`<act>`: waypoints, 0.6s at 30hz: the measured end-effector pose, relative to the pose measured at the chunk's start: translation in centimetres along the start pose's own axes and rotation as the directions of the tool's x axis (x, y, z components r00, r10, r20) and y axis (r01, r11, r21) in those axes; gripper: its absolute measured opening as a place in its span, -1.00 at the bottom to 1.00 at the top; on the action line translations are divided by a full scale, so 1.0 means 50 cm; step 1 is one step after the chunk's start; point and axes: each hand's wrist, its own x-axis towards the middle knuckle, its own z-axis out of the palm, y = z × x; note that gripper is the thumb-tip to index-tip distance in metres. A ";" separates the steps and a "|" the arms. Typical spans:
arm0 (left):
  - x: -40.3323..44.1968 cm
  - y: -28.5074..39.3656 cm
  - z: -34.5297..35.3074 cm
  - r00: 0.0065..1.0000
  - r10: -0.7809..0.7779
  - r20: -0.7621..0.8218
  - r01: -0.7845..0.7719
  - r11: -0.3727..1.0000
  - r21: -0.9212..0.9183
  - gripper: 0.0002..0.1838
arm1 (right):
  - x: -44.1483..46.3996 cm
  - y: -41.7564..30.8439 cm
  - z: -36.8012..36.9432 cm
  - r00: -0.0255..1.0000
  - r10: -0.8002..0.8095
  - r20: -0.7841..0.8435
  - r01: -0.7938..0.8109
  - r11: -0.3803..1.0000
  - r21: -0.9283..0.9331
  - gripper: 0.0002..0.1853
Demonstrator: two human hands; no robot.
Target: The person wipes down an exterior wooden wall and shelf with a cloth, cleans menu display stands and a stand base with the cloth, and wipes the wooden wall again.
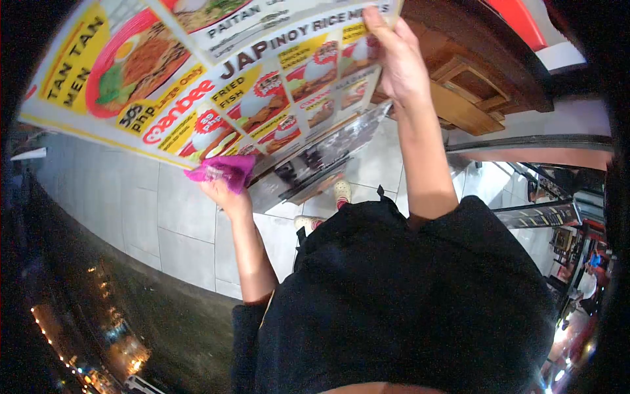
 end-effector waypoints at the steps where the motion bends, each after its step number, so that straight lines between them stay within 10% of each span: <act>1: 0.004 0.000 0.015 0.996 -0.024 -0.081 0.013 0.991 -0.133 -0.69 | -0.019 -0.012 0.014 0.998 -0.044 -0.055 0.046 0.998 0.046 -0.71; 4: 0.033 0.004 0.008 0.986 0.019 0.168 -0.006 0.997 -0.076 -0.71 | -0.061 -0.050 0.029 0.964 -0.216 -0.157 0.221 0.975 0.014 -0.75; 5: 0.041 -0.036 -0.005 0.952 0.260 0.160 -0.296 0.915 0.274 -0.72 | -0.074 -0.029 0.013 0.983 -0.146 -0.110 0.145 0.989 -0.021 -0.74; 12: 0.157 -0.043 0.065 0.931 -0.022 0.363 0.073 0.989 -0.128 -0.63 | -0.109 -0.071 0.064 0.916 -0.278 -0.290 0.254 0.960 -0.120 -0.65; 18: 0.197 -0.064 0.128 0.894 0.139 0.427 -0.120 0.990 -0.071 -0.53 | -0.130 -0.046 0.067 0.790 -0.351 -0.503 0.254 0.934 -0.251 -0.66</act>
